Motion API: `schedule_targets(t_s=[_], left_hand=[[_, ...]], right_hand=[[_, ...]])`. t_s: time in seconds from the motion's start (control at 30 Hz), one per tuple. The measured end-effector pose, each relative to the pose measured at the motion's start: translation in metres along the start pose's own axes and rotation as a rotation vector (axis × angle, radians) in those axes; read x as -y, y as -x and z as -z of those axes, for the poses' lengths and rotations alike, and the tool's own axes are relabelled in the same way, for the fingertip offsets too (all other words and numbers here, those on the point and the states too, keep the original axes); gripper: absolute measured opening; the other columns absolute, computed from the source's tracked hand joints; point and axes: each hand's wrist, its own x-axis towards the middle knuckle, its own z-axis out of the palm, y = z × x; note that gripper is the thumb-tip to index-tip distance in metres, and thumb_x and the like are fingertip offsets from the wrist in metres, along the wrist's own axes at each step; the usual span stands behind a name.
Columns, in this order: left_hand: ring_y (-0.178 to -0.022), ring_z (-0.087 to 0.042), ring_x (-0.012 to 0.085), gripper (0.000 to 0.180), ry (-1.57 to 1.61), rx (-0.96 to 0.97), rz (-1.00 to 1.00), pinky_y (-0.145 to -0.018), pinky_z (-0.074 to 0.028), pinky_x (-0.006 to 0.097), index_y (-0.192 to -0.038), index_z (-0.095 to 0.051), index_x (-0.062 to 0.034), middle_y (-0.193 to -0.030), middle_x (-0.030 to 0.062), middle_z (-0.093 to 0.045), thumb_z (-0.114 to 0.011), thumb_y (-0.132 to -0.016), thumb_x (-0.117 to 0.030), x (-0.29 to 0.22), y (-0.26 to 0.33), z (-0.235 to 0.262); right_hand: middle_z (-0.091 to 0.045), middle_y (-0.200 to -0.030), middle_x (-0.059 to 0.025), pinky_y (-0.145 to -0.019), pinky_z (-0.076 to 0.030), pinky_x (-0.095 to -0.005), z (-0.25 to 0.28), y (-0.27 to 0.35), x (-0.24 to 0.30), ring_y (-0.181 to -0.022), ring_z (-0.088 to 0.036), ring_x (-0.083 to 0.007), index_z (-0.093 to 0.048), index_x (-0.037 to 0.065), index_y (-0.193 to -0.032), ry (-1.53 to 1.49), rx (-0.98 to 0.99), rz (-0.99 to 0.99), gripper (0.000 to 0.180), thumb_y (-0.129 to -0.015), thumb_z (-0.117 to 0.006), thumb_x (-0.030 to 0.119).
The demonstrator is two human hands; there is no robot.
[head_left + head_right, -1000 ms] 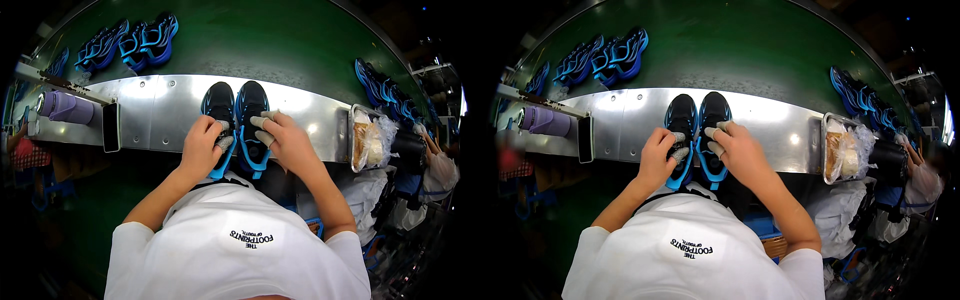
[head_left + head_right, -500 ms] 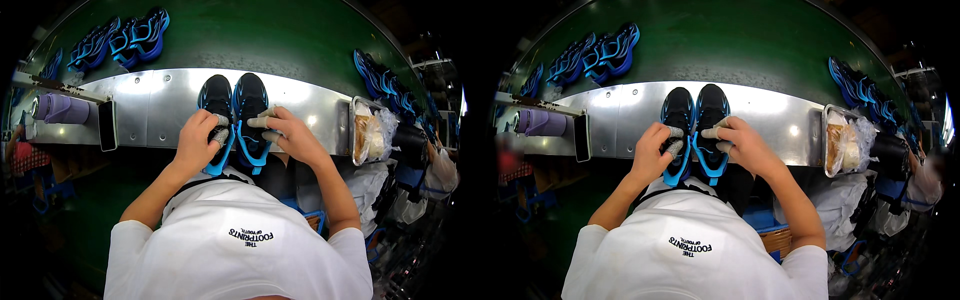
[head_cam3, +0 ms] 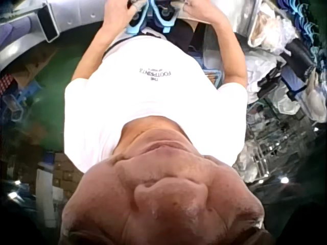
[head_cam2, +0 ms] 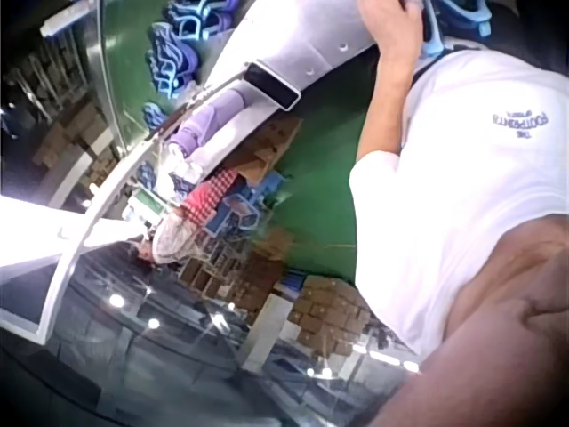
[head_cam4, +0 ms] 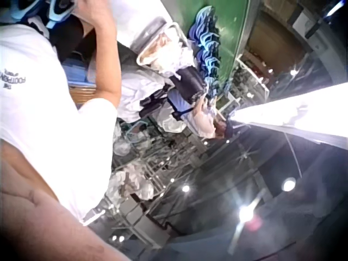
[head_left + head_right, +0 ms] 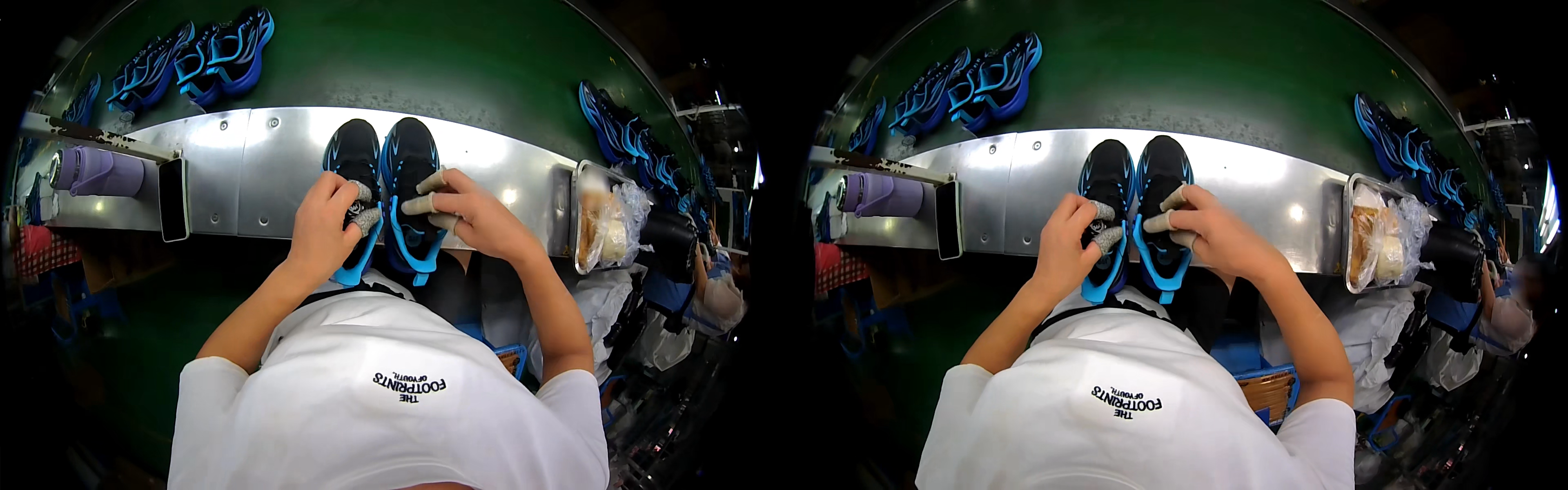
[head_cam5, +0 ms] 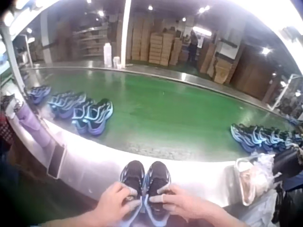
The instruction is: The person cleans several pairs of athletic shoes using a cloth, wiping the tongues and inner linings while the shoes are on a conveyor belt.
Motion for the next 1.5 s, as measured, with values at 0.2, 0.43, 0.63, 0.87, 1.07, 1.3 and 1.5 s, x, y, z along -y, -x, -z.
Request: schedule_targets(t_s=[0.2,0.43,0.63,0.87,1.07,1.3,1.5], left_hand=[[-0.077,-0.053,0.0257,0.026,0.067,0.13,0.006,-0.067,-0.045,0.033,-0.104,-0.065,-0.0021,-0.091,0.0108,-0.054,-0.068,-0.078,-0.002,0.007,-0.002,0.013],[-0.081,-0.052,0.0254,0.029,0.074,0.139,-0.007,-0.069,-0.045,0.033,-0.107,-0.064,-0.0029,-0.091,0.0099,-0.054,-0.067,-0.078,-0.003,0.005,0.0,0.013],[-0.079,-0.052,0.0213,0.032,0.093,0.119,0.015,-0.069,-0.045,0.031,-0.109,-0.065,-0.0035,-0.092,0.0082,-0.054,-0.068,-0.078,-0.003,0.005,0.001,0.011],[-0.09,-0.056,0.0328,0.032,0.052,0.191,0.05,-0.079,-0.048,0.039,-0.106,-0.058,-0.0004,-0.097,0.0146,-0.057,-0.069,-0.076,-0.004,0.005,-0.001,0.013],[-0.082,-0.056,0.0274,0.031,0.139,0.204,0.12,-0.071,-0.048,0.035,-0.106,-0.058,0.0001,-0.097,0.0121,-0.054,-0.07,-0.078,-0.003,-0.008,-0.005,0.018],[-0.075,-0.047,0.0171,0.037,0.232,0.28,0.152,-0.072,-0.043,0.028,-0.114,-0.065,-0.0047,-0.087,0.0038,-0.049,-0.073,-0.077,-0.005,0.002,-0.009,0.028],[-0.084,-0.057,0.0215,0.038,0.095,0.202,0.1,-0.074,-0.048,0.034,-0.114,-0.062,-0.0034,-0.097,0.0085,-0.055,-0.069,-0.076,-0.003,-0.004,-0.007,0.017]], right_hand=[[-0.058,-0.099,-0.0104,-0.078,-0.051,-0.0349,-0.017,0.004,0.006,-0.088,-0.059,-0.0247,-0.07,0.014,-0.118,0.416,-0.208,-0.105,0.04,-0.079,-0.076,0.011],[-0.06,-0.1,-0.0094,-0.086,-0.048,-0.0369,-0.007,0.001,0.01,-0.098,-0.056,-0.0268,-0.066,0.013,-0.124,0.117,-0.084,-0.005,0.046,-0.079,-0.076,0.011],[-0.062,-0.099,-0.0066,-0.087,-0.048,-0.0375,-0.025,0.005,0.005,-0.097,-0.056,-0.0282,-0.065,0.016,-0.126,0.33,-0.216,-0.043,0.05,-0.078,-0.074,0.006],[-0.063,-0.097,-0.0079,-0.084,-0.048,-0.0377,-0.016,0.003,0.008,-0.094,-0.054,-0.0293,-0.065,0.014,-0.124,0.133,-0.162,-0.003,0.048,-0.077,-0.077,0.011],[-0.062,-0.095,-0.0073,-0.084,-0.048,-0.038,-0.02,0.0,0.003,-0.092,-0.054,-0.0284,-0.065,0.015,-0.125,0.149,-0.288,0.023,0.049,-0.077,-0.076,0.009],[-0.061,-0.092,-0.0076,-0.084,-0.046,-0.0371,-0.026,0.009,0.003,-0.089,-0.053,-0.0273,-0.063,0.016,-0.13,0.287,-0.336,-0.018,0.058,-0.075,-0.077,0.011],[-0.06,-0.09,-0.0071,-0.08,-0.047,-0.0367,-0.014,0.008,0.002,-0.088,-0.053,-0.027,-0.064,0.014,-0.125,0.112,-0.181,0.036,0.052,-0.075,-0.078,0.013]])
